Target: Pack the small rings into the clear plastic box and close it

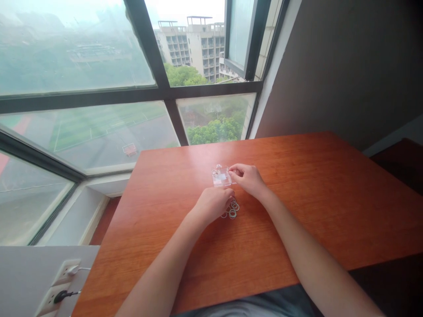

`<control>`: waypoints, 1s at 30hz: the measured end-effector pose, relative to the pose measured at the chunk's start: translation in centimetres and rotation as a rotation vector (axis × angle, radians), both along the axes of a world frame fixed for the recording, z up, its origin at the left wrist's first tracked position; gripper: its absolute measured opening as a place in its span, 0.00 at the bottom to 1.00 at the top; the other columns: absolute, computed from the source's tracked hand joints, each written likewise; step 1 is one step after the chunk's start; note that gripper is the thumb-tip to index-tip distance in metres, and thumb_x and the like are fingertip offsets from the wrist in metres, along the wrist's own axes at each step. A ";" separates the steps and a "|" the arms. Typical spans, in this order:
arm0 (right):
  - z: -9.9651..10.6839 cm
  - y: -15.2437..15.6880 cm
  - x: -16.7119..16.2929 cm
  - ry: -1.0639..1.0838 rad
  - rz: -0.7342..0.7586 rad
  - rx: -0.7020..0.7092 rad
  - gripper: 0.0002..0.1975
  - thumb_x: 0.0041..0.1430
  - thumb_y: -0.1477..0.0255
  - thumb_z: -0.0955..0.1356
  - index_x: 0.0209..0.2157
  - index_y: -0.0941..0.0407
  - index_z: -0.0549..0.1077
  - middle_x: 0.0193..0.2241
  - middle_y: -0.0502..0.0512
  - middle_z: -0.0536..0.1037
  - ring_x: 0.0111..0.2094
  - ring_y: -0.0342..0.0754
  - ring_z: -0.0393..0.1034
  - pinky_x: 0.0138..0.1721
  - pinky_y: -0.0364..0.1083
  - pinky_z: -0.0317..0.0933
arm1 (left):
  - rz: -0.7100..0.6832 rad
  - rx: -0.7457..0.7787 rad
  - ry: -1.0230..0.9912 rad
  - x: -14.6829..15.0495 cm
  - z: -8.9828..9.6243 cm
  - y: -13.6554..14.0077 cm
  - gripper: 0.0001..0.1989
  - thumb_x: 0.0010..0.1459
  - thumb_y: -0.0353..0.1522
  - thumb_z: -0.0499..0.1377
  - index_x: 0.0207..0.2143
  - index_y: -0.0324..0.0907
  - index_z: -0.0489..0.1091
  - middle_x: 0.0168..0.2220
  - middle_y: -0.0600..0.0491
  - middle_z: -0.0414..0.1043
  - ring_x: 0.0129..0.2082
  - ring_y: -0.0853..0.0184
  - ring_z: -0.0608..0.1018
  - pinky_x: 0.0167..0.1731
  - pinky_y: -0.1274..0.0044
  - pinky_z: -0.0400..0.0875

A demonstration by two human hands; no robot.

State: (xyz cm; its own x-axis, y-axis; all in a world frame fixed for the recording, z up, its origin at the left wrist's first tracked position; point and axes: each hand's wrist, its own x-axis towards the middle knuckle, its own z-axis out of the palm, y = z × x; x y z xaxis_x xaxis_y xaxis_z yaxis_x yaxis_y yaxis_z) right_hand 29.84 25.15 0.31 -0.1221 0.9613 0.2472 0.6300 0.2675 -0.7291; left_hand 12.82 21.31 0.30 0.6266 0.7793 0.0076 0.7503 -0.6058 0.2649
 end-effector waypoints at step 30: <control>1.5 -1.1 0.1 -0.218 0.213 -0.163 0.06 0.54 0.74 0.67 0.30 0.55 0.77 0.21 0.48 0.74 0.23 0.42 0.64 0.27 0.41 0.51 | 0.495 0.060 -0.538 -3.0 -1.2 3.5 0.08 0.57 0.33 0.56 0.35 0.42 0.74 0.21 0.57 0.69 0.22 0.71 0.69 0.26 0.80 0.60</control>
